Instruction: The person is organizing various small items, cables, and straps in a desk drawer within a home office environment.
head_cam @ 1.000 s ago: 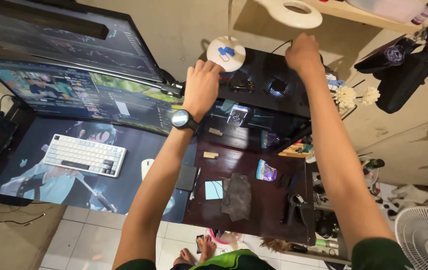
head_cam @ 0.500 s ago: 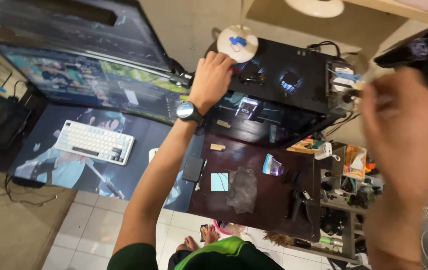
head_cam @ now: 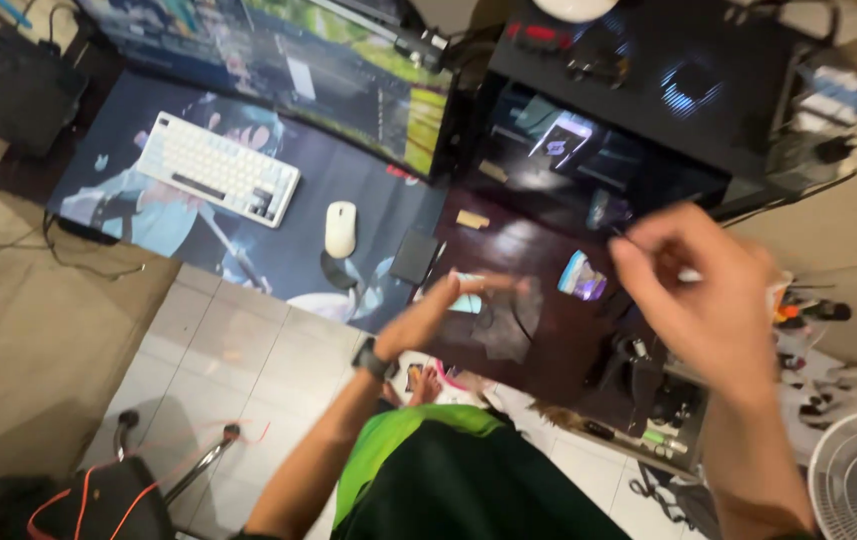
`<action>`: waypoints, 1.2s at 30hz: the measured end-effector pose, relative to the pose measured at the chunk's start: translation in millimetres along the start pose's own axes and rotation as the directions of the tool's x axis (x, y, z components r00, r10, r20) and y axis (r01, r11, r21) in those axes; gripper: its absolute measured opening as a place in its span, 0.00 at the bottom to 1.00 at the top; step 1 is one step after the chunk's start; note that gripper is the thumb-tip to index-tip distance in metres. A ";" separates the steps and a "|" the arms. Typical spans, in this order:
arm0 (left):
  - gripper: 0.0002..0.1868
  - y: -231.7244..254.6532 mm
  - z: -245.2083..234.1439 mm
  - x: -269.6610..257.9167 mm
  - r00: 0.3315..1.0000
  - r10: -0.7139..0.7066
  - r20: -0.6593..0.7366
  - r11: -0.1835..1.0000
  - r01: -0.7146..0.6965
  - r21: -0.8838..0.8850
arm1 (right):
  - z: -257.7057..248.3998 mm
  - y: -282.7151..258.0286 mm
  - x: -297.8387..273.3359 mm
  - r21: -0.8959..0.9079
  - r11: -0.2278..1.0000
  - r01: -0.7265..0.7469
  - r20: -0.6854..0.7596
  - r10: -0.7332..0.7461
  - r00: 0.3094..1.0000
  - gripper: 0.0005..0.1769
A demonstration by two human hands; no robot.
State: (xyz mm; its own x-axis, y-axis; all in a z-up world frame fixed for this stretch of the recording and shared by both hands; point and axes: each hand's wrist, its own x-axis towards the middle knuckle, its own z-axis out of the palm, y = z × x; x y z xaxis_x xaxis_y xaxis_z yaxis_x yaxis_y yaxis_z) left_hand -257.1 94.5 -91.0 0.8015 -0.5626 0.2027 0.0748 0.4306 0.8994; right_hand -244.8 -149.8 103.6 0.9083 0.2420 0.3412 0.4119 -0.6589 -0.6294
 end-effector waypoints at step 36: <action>0.14 -63.8 -108.6 -200.7 0.735 -0.180 -0.654 0.984 0.140 -0.114 | 298.6 27.9 -93.2 0.283 0.860 -0.424 0.436 0.279 0.856 0.08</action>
State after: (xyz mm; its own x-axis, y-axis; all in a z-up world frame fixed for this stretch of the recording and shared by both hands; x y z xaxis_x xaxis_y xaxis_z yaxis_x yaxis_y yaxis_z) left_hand -358.3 256.6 -231.2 0.9635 -0.0294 -0.2662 0.2531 0.4254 0.8689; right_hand -296.3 22.0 -154.1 0.9235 0.3342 -0.1881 -0.0106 -0.4681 -0.8836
